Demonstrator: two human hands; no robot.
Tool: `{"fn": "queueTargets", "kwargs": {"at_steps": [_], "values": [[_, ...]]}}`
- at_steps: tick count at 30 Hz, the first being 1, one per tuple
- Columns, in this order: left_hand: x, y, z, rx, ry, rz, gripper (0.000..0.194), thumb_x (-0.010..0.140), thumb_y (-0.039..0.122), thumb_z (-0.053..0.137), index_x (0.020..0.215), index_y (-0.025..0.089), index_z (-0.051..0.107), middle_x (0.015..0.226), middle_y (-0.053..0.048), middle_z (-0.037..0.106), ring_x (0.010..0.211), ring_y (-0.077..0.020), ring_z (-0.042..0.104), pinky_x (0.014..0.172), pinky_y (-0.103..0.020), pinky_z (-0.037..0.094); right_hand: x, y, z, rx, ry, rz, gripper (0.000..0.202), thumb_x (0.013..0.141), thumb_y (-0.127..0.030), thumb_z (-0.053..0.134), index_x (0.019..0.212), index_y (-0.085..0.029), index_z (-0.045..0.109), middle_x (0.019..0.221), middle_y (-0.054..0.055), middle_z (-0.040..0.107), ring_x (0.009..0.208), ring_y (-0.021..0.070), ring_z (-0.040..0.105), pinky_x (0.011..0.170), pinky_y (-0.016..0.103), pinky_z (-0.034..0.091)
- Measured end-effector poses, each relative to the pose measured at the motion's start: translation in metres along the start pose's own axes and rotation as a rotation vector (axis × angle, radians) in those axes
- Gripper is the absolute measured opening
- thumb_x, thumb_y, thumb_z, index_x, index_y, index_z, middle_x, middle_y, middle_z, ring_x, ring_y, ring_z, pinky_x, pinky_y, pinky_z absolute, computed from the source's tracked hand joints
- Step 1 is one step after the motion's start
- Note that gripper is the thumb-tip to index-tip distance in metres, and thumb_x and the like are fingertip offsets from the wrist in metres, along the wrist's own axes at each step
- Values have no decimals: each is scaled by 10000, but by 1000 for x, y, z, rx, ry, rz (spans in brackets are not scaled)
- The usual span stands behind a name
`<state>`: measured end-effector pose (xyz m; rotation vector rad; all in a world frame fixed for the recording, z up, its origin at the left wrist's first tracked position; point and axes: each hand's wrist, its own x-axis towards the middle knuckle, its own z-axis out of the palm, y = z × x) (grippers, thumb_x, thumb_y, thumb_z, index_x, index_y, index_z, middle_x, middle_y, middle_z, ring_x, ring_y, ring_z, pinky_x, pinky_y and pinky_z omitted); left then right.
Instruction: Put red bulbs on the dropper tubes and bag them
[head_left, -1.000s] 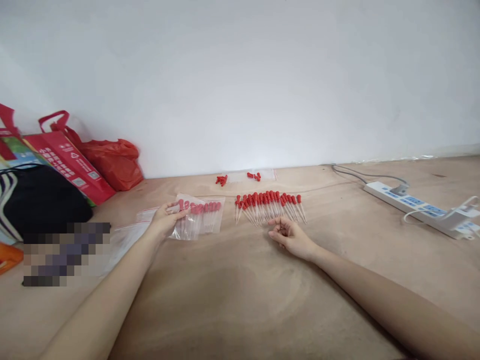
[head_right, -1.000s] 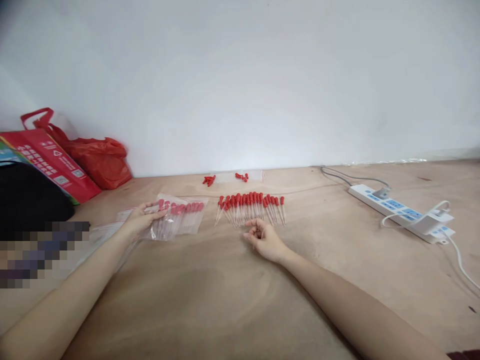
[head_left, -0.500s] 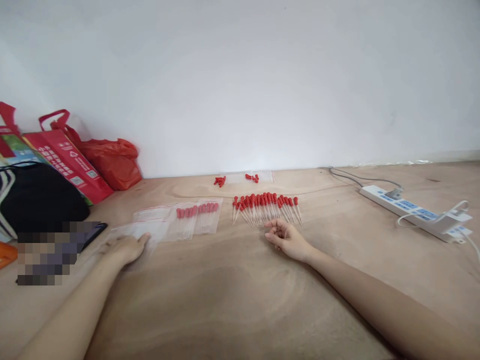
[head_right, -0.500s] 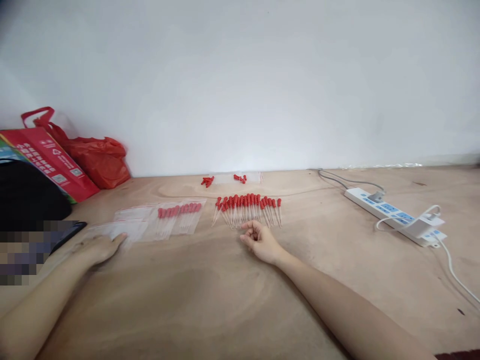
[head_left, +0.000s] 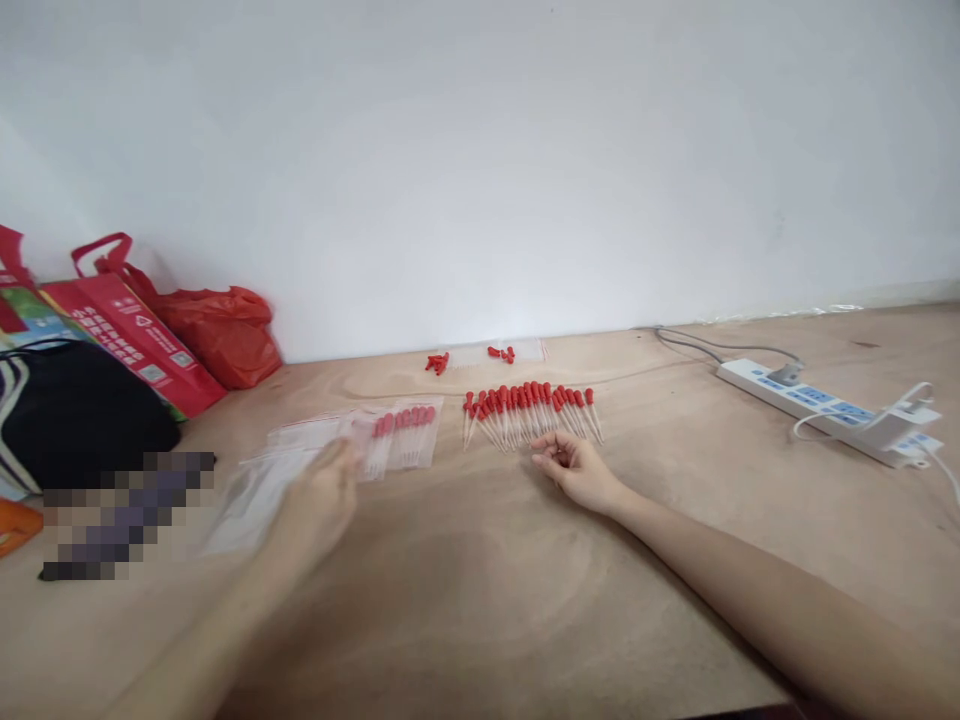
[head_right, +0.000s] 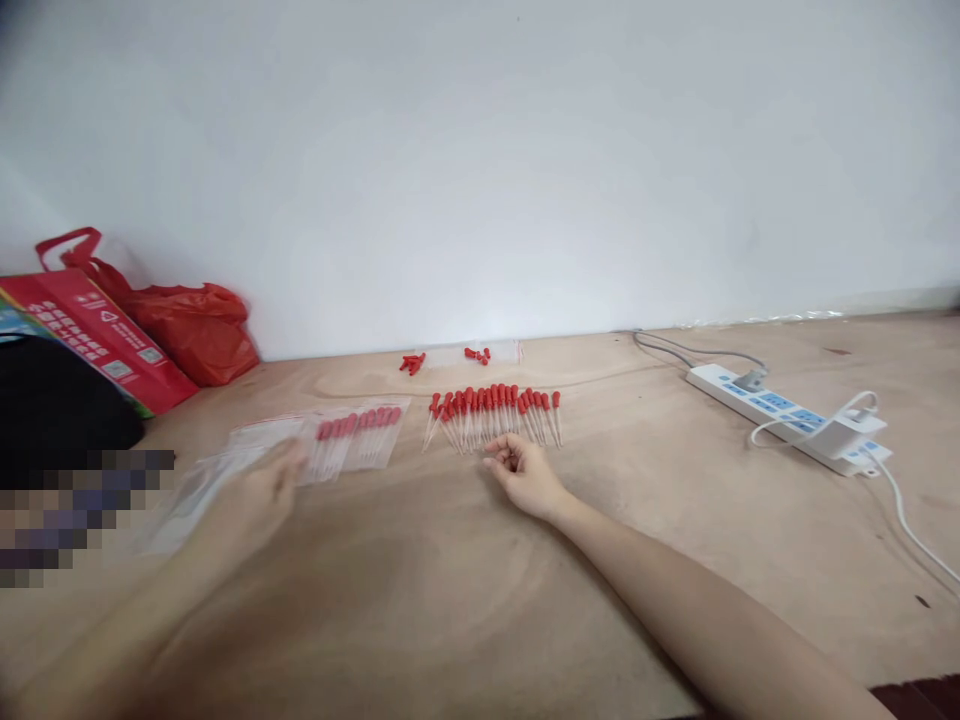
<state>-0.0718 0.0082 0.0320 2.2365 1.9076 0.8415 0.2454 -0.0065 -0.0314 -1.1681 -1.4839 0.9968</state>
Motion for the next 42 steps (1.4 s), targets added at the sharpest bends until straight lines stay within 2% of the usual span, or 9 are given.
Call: {"fn": "queueTargets", "kwargs": {"at_steps": [4, 6, 9, 14, 19, 27, 35, 39, 42], "values": [[-21, 69, 51, -27, -213, 403, 406, 842, 298, 313, 1120, 95, 527, 1233, -146, 502, 1204, -270, 386, 1017, -448, 268, 0, 1, -6, -195, 69, -80, 140, 724, -289, 545, 789, -166, 557, 592, -23, 496, 498, 83, 420, 478, 223, 346], [-28, 94, 69, -80, -314, 517, 402, 866, 297, 309, 1161, 105, 503, 1261, -136, 477, 1229, -259, 350, 1022, -440, 267, -2, -2, -9, -281, 54, -124, 87, 730, -247, 526, 755, -173, 564, 581, -17, 513, 504, 89, 432, 480, 222, 351], [-28, 112, 77, -67, -472, 592, 480, 863, 385, 359, 1226, 85, 447, 1315, -167, 400, 1245, -281, 313, 1022, -449, 259, -6, -5, -15, -357, 14, -152, 59, 721, -190, 505, 708, -176, 561, 556, -21, 511, 497, 91, 439, 481, 220, 357], [-16, 96, 64, -128, -542, 738, 461, 854, 397, 412, 1270, 199, 409, 1359, -96, 355, 1287, -261, 225, 1049, -491, 144, -7, -4, -25, -380, -2, -129, 124, 702, -157, 498, 794, -174, 579, 564, -27, 515, 485, 91, 440, 476, 219, 363], [-15, 74, 56, -115, -587, 706, 393, 881, 345, 381, 1268, 281, 403, 1370, -54, 343, 1279, -240, 254, 1045, -502, 151, -6, -6, -29, -429, -72, -187, 176, 714, -136, 477, 808, -181, 618, 675, 13, 582, 569, 117, 490, 530, 241, 389], [-15, 75, 54, -145, -615, 705, 403, 858, 335, 435, 1257, 283, 415, 1362, -42, 358, 1265, -218, 289, 1051, -476, 162, -8, -14, -33, -434, -207, -290, 188, 764, -234, 519, 602, -180, 598, 706, 37, 563, 674, 146, 513, 631, 287, 415], [-14, 72, 56, -163, -639, 678, 416, 849, 352, 446, 1258, 279, 416, 1361, -48, 358, 1263, -219, 295, 1055, -475, 152, -8, -16, -41, -440, -316, -380, 180, 789, -277, 522, 754, -216, 688, 791, 51, 609, 763, 162, 553, 720, 327, 426], [-13, 71, 58, -139, -653, 687, 426, 850, 351, 438, 1266, 266, 408, 1373, -55, 336, 1273, -216, 275, 1059, -465, 144, -10, -23, -43, -451, -424, -445, 153, 756, -311, 573, 739, -225, 698, 883, 58, 621, 877, 187, 550, 812, 374, 397], [-13, 71, 59, -130, -649, 683, 427, 853, 357, 430, 1267, 254, 407, 1375, -62, 332, 1272, -210, 278, 1060, -458, 148, -12, -27, -43, -418, -519, -470, 195, 748, -343, 579, 869, -234, 686, 935, 57, 633, 994, 209, 520, 866, 399, 379]]}}
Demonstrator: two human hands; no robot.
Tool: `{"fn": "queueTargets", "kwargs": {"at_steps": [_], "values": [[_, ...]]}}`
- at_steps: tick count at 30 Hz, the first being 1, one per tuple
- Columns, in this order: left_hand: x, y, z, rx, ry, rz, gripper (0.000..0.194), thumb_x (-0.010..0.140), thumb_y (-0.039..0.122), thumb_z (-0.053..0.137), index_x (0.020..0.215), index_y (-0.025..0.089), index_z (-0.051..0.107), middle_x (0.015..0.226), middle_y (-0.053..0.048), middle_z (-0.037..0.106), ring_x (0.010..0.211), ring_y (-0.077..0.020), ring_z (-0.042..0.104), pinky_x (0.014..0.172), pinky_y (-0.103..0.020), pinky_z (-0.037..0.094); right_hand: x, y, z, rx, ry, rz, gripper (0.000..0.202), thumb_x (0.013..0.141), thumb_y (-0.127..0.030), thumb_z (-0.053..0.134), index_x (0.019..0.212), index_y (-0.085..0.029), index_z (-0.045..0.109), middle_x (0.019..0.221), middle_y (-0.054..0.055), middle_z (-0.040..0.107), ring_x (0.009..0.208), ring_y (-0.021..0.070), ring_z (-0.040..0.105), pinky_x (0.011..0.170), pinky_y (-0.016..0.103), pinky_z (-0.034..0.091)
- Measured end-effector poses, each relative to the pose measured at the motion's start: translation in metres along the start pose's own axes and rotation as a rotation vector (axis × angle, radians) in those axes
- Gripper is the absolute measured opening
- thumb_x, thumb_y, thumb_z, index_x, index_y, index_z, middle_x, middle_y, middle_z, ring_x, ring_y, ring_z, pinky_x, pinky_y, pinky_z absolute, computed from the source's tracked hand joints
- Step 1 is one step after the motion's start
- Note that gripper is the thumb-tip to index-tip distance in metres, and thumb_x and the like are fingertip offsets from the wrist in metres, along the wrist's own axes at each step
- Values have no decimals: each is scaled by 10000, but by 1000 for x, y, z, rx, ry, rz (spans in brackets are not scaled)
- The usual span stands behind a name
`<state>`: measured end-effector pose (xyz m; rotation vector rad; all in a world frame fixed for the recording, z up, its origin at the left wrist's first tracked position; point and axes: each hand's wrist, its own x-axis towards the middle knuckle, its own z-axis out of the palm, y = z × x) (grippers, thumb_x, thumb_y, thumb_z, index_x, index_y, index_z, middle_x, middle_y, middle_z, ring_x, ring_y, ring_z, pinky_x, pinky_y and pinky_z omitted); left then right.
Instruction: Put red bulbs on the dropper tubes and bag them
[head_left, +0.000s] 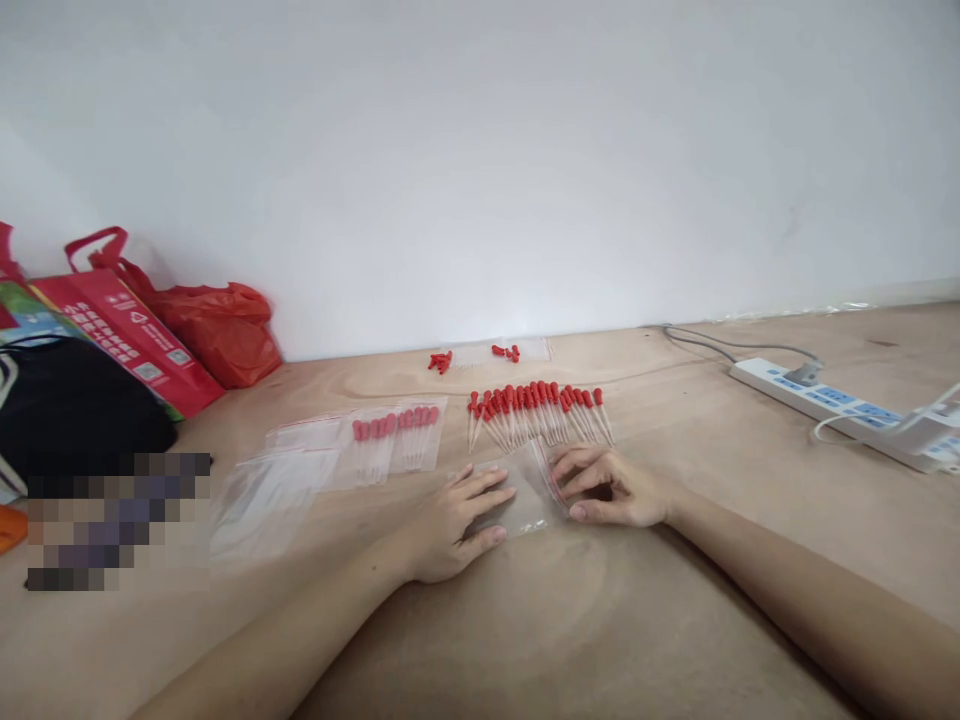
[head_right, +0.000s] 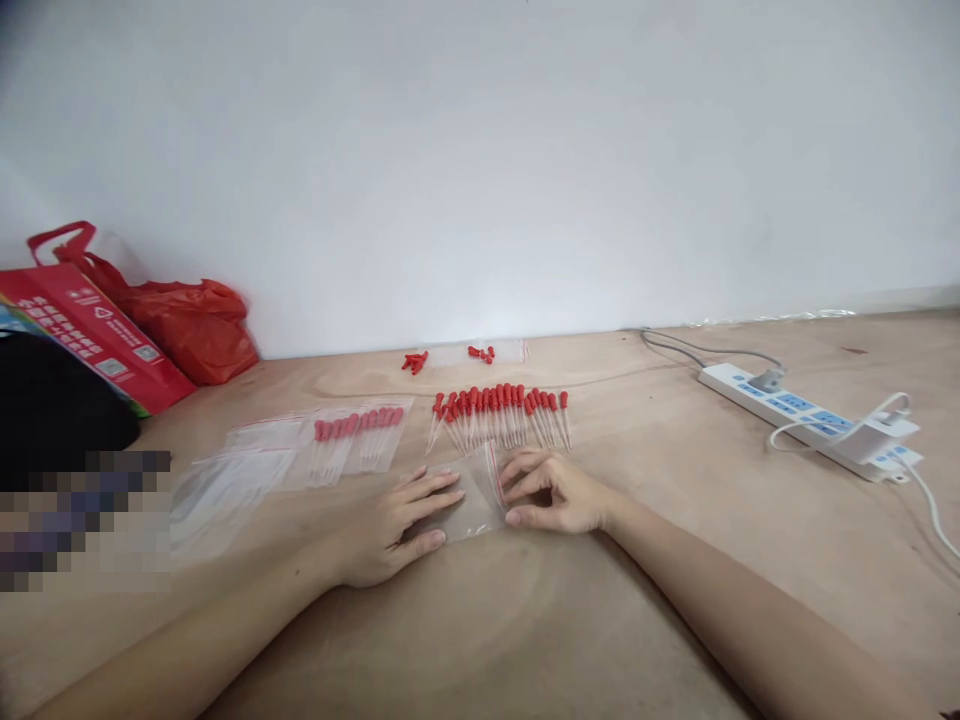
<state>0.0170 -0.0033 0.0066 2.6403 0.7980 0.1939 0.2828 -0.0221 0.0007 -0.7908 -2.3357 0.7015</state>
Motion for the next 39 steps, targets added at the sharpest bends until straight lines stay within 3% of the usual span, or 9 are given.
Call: {"fn": "queueTargets", "kwargs": {"at_steps": [5, 8, 14, 17, 22, 28, 32, 35, 39], "values": [[0, 0, 1, 11, 18, 15, 429, 854, 361, 426, 1265, 241, 409, 1374, -62, 334, 1272, -206, 279, 1064, -446, 152, 2, -6, 4, -227, -11, -35, 337, 697, -396, 622, 970, -202, 655, 1166, 95, 549, 1170, 276, 382, 942, 474, 285], [1, -1, 1, 6, 18, 18, 428, 853, 367, 428, 1258, 230, 418, 1374, -69, 333, 1272, -210, 276, 1065, -446, 148, 5, -7, 7, -341, 27, -37, 245, 734, -370, 586, 880, -194, 672, 1091, 101, 583, 1148, 279, 394, 933, 474, 291], [1, 2, -1, 3, 14, 12, 445, 849, 353, 437, 1272, 226, 383, 1372, -65, 339, 1267, -209, 286, 1066, -446, 157, 6, -5, 15, -60, 8, -10, 216, 823, -261, 468, 726, -163, 634, 849, 83, 612, 808, 157, 567, 750, 315, 442], [1, 4, -2, -32, 32, 5, 468, 838, 333, 458, 1281, 220, 361, 1374, -63, 334, 1265, -220, 286, 1064, -451, 168, 4, -2, 13, 92, 26, 110, 280, 819, -319, 490, 617, -154, 591, 802, 79, 604, 954, 191, 548, 797, 326, 423], [0, 3, -4, -75, 28, 3, 483, 838, 307, 447, 1296, 216, 322, 1385, -61, 311, 1268, -202, 281, 1042, -420, 245, 0, 4, 4, 303, -18, 183, 318, 786, -408, 528, 599, -167, 618, 882, 78, 608, 1249, 221, 297, 962, 383, 294], [-1, 1, -6, -73, 14, -13, 500, 831, 359, 467, 1288, 207, 332, 1343, -71, 382, 1257, -210, 303, 1047, -428, 229, -1, 10, 5, 348, 78, 215, 258, 741, -395, 584, 635, -172, 658, 967, 69, 607, 1046, 199, 504, 880, 335, 377], [0, -2, -3, -89, 25, 6, 503, 824, 341, 477, 1285, 207, 329, 1338, -67, 388, 1246, -200, 324, 1056, -423, 215, 4, 35, -9, 123, 478, 508, 293, 719, -428, 563, 601, -162, 598, 611, 24, 589, 572, 132, 543, 558, 258, 428], [1, -3, -3, -86, 18, -5, 514, 819, 339, 483, 1287, 192, 327, 1347, -76, 374, 1254, -205, 308, 1056, -429, 213, 13, 65, -32, -166, 757, 878, 213, 688, -362, 581, 739, -156, 598, 668, 40, 612, 599, 147, 551, 539, 243, 407], [0, -2, -4, -79, 9, -4, 506, 827, 340, 472, 1288, 190, 329, 1346, -78, 376, 1255, -205, 307, 1057, -430, 212, 28, 94, -56, -309, 734, 1169, 243, 607, -260, 627, 809, -126, 609, 746, 108, 631, 772, 222, 580, 612, 267, 411]]}}
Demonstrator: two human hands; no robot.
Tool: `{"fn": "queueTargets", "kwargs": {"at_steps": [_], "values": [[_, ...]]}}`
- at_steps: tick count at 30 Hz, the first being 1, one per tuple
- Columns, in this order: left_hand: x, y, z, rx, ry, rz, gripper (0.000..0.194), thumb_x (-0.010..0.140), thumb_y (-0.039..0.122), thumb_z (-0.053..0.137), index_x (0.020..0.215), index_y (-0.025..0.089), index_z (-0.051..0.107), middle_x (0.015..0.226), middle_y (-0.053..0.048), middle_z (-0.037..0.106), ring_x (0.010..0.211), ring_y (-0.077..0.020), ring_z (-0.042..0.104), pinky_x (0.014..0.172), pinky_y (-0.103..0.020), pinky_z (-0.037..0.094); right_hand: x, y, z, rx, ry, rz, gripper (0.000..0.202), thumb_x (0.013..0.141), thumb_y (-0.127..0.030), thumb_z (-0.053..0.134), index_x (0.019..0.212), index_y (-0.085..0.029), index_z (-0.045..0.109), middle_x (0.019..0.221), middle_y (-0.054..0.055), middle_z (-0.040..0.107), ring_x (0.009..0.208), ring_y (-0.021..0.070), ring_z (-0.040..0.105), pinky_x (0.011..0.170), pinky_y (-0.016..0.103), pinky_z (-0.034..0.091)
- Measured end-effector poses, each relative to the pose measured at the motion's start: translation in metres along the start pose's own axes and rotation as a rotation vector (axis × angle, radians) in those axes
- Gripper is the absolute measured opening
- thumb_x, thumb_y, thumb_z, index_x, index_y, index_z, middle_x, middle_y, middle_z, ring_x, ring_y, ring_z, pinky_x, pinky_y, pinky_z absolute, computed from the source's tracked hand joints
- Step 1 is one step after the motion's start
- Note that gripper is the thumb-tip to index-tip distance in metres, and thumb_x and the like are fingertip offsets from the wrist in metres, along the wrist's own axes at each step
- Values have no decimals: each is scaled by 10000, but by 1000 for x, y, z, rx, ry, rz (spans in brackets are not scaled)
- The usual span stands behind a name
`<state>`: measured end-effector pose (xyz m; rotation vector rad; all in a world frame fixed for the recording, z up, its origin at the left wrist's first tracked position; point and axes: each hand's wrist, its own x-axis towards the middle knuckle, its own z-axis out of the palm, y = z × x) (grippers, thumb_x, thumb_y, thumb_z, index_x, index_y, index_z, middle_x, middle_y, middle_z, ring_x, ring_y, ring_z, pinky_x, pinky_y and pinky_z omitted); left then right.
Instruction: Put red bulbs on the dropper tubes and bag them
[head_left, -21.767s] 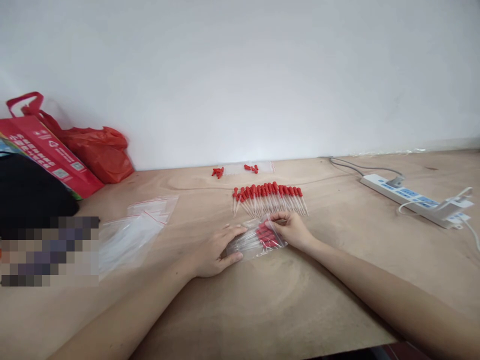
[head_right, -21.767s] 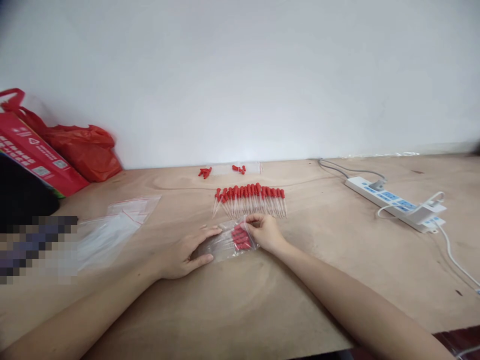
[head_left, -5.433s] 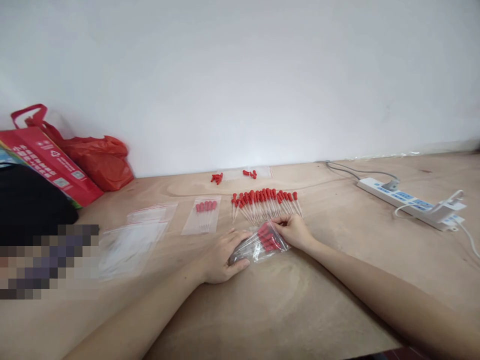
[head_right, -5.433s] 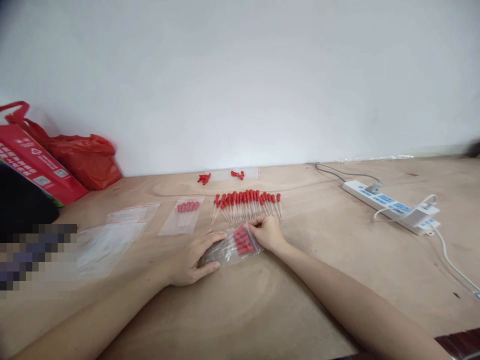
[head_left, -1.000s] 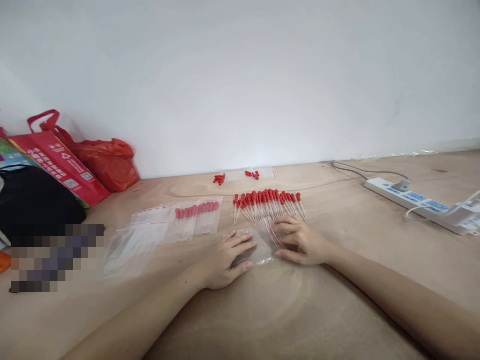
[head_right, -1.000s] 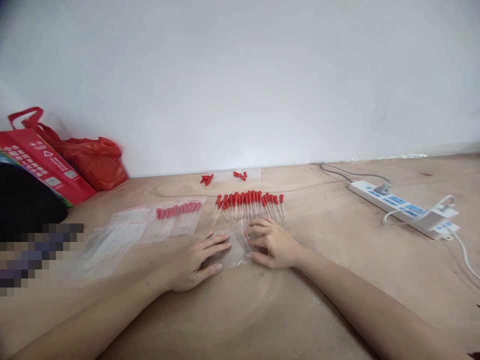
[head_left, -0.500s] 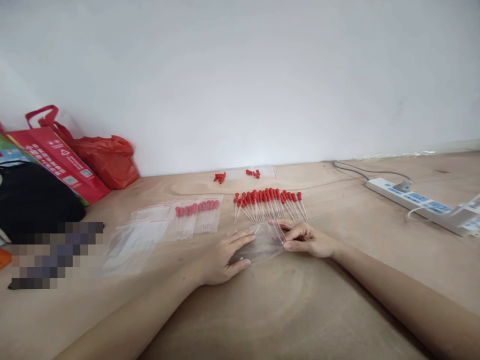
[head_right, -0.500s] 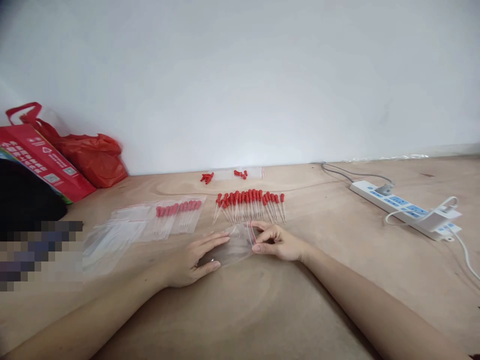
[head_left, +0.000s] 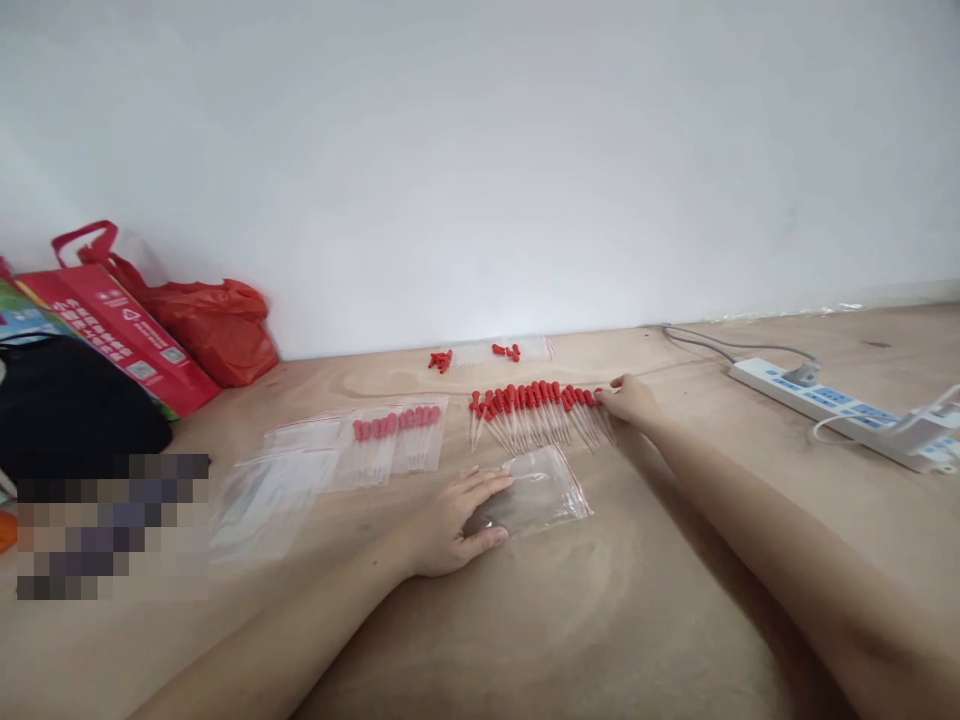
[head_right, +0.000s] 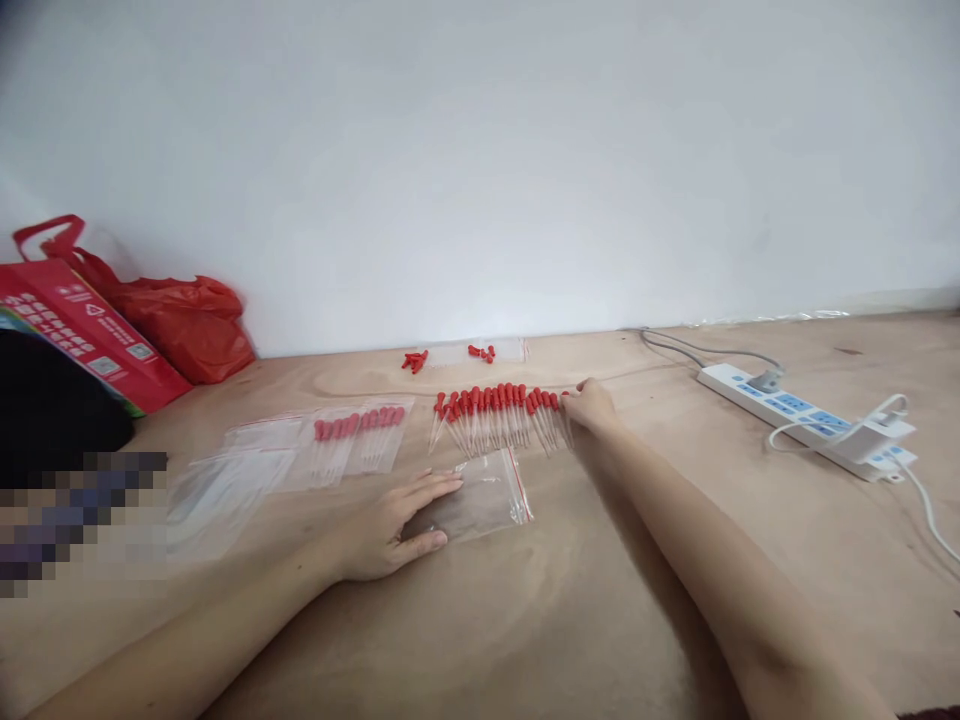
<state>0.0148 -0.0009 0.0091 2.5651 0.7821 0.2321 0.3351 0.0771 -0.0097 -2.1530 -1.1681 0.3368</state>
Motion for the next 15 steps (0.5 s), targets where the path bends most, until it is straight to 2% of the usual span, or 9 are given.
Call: {"fn": "queueTargets", "kwargs": {"at_steps": [3, 6, 11, 13, 15], "values": [[-1, -1, 0, -7, 12, 46, 489, 830, 337, 471, 1282, 205, 340, 1330, -64, 399, 1241, -199, 332, 1057, -416, 220, 11, -6, 3, 18, -80, 27, 101, 555, -217, 651, 589, -133, 605, 548, 96, 585, 662, 245, 584, 549, 285, 400], [-1, -3, 1, -14, 29, 71, 483, 830, 340, 474, 1280, 222, 344, 1325, -52, 407, 1237, -201, 340, 1055, -416, 229, 15, -8, -1, 79, -129, 69, 100, 534, -164, 647, 484, -148, 562, 425, 56, 510, 534, 210, 551, 478, 275, 377], [1, -4, 2, -20, 32, 75, 486, 828, 335, 478, 1281, 224, 340, 1320, -48, 417, 1238, -198, 340, 1066, -421, 202, 2, -1, -26, 309, -154, 46, 33, 642, -182, 566, 628, -152, 560, 555, 30, 570, 468, 101, 486, 447, 222, 388], [1, -3, 2, -19, 26, 74, 490, 828, 333, 479, 1282, 218, 337, 1321, -53, 415, 1240, -196, 335, 1068, -421, 196, -14, 2, -34, 486, -190, -10, 68, 651, -206, 577, 686, -159, 544, 610, 23, 594, 472, 81, 485, 450, 206, 400], [1, -2, 1, -13, 25, 62, 488, 825, 332, 481, 1279, 217, 343, 1327, -58, 407, 1241, -201, 333, 1061, -427, 208, -33, 4, -36, 772, -214, -82, 164, 621, -232, 621, 733, -167, 521, 620, 12, 595, 471, 77, 490, 439, 201, 399]]}}
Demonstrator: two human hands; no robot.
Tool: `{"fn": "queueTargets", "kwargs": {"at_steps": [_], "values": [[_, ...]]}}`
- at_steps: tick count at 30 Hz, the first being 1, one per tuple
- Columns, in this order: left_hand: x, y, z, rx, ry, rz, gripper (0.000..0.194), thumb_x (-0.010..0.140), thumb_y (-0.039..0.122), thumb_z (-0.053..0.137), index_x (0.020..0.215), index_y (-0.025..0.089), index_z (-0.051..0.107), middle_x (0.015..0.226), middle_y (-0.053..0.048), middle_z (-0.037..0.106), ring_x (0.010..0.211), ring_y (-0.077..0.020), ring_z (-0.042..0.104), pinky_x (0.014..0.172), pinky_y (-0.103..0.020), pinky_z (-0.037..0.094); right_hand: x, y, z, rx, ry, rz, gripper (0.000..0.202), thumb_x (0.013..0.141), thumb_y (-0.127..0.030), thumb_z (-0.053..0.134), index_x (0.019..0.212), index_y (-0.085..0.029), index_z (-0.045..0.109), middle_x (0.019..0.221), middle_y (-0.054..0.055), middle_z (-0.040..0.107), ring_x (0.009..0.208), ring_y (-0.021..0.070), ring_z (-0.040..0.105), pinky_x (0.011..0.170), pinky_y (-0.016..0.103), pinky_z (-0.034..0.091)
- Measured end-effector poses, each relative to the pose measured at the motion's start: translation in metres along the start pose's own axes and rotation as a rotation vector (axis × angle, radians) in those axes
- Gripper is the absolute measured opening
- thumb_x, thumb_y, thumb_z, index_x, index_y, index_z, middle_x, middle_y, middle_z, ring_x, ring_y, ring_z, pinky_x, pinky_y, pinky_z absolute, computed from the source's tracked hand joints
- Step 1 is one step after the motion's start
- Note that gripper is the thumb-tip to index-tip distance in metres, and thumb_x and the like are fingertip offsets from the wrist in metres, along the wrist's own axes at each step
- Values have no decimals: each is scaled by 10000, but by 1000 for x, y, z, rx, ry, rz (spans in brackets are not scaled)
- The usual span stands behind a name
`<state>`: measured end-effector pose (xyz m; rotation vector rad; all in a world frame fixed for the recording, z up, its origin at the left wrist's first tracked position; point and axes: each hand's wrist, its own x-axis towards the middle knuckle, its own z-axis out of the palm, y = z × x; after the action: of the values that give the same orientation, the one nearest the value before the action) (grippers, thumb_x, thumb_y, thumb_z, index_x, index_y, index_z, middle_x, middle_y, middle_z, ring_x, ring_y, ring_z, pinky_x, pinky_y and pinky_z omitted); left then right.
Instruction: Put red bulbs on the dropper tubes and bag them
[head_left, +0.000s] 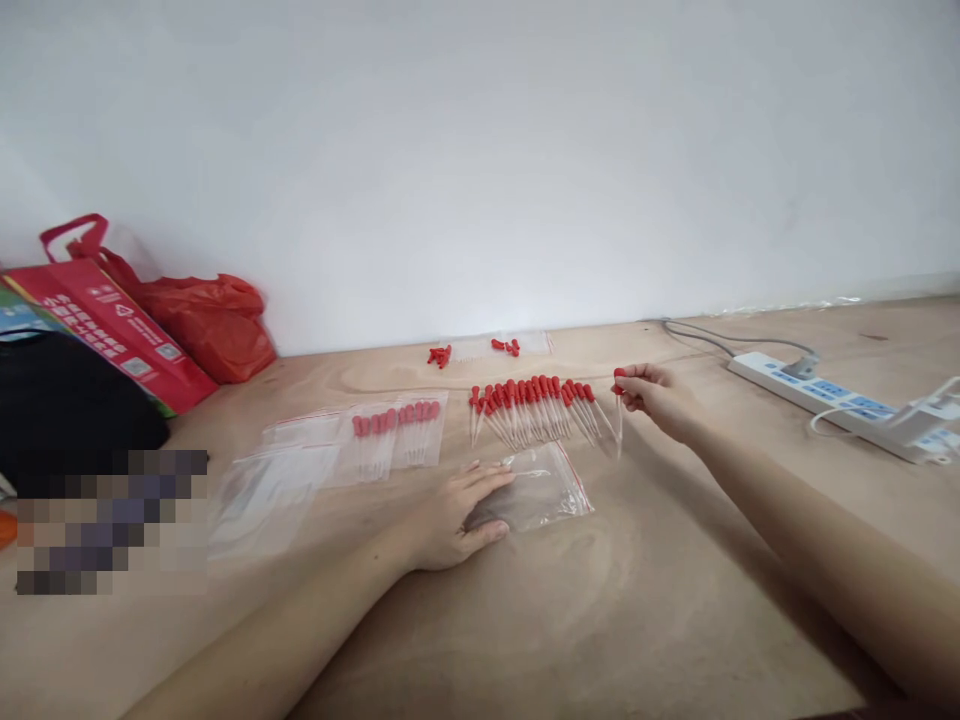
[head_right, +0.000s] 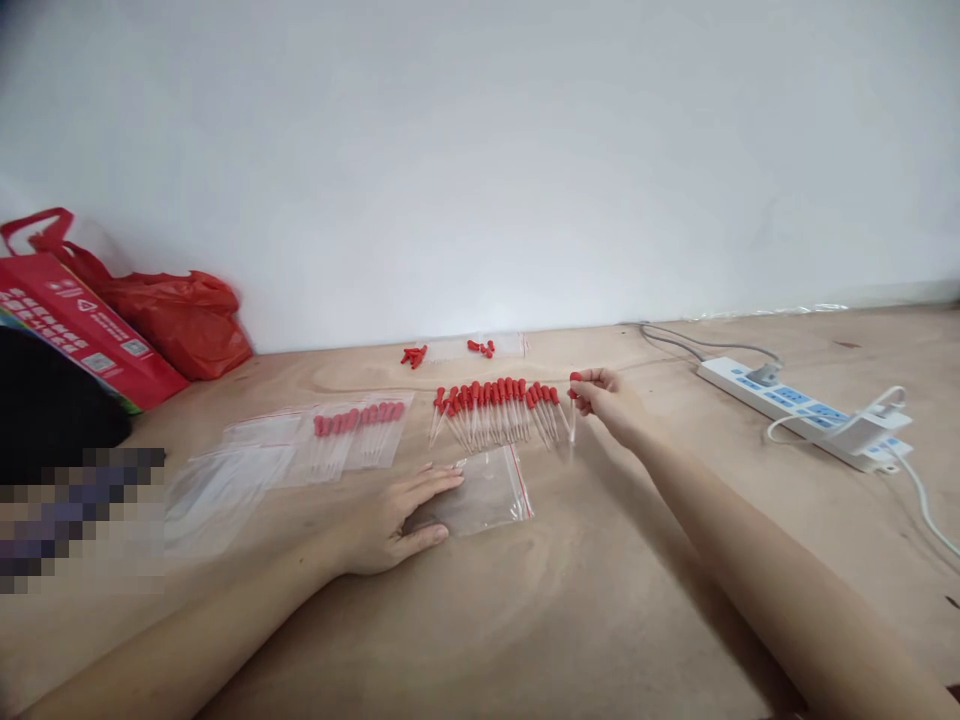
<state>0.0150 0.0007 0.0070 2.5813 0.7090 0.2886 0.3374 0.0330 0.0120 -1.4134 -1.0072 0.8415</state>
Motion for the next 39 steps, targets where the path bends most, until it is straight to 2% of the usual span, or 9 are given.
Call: {"fn": "queueTargets", "kwargs": {"at_steps": [6, 14, 19, 24, 27, 31, 33, 36, 39], "values": [[-1, 3, -1, 4, 25, -24, 480, 818, 339, 486, 1272, 247, 360, 1328, -51, 407, 1235, -221, 340, 1039, -452, 235, -40, 13, 19, 345, 110, -81, 345, 588, -325, 664, 832, -209, 451, 596, -50, 563, 447, 75, 502, 433, 204, 416], [0, 6, -3, -5, 17, -42, 477, 813, 331, 490, 1266, 234, 375, 1332, -62, 402, 1238, -232, 336, 1043, -458, 222, -63, 24, 38, 430, 13, 25, 290, 611, -306, 652, 794, -225, 443, 631, -36, 562, 505, 101, 548, 473, 242, 469], [0, 5, 0, -7, 19, -53, 540, 812, 332, 488, 1307, 224, 302, 1350, -65, 376, 1249, -240, 315, 1049, -458, 207, -82, 19, 47, 389, -227, 187, 280, 581, -262, 697, 735, -198, 472, 622, -8, 586, 544, 116, 585, 494, 237, 482], [0, 4, 0, 2, -1, -75, 553, 812, 345, 478, 1308, 195, 286, 1351, -84, 368, 1244, -256, 316, 1043, -468, 217, -89, 17, 49, 102, -525, 131, 317, 572, -331, 713, 734, -183, 484, 503, -67, 522, 358, 51, 434, 321, 156, 313], [-1, 6, -1, 16, -4, -59, 533, 820, 323, 461, 1303, 192, 281, 1337, -87, 385, 1240, -247, 325, 1046, -458, 212, -92, 17, 52, -47, -585, 28, 275, 594, -370, 695, 697, -179, 525, 520, -52, 526, 400, 65, 441, 342, 173, 324], [-1, 7, -2, 4, 12, -63, 516, 816, 318, 466, 1285, 207, 283, 1319, -83, 404, 1232, -246, 332, 1035, -459, 231, -93, 13, 53, -189, -690, -271, 229, 694, -402, 607, 632, -182, 628, 735, 18, 601, 663, 128, 559, 593, 246, 442], [-1, 8, -2, -15, 15, -66, 483, 803, 314, 483, 1244, 204, 319, 1296, -90, 424, 1207, -240, 366, 1019, -449, 263, -87, 12, 48, -239, -754, -318, 261, 743, -412, 544, 647, -191, 646, 752, 19, 604, 709, 140, 563, 644, 260, 440], [-1, 7, -2, -59, 28, -48, 336, 784, 304, 506, 1090, 206, 407, 1297, -96, 420, 1187, -233, 392, 985, -427, 310, -61, 16, 34, -311, -644, -238, 256, 739, -412, 526, 701, -183, 635, 630, -1, 587, 624, 136, 552, 586, 252, 431], [0, 7, -2, -91, 44, -33, 208, 781, 300, 505, 945, 204, 419, 1302, -104, 416, 1192, -233, 387, 977, -427, 303, -21, 19, 19, -487, -154, -179, 211, 707, -366, 541, 682, -164, 598, 621, 12, 592, 579, 132, 538, 547, 239, 411]]}}
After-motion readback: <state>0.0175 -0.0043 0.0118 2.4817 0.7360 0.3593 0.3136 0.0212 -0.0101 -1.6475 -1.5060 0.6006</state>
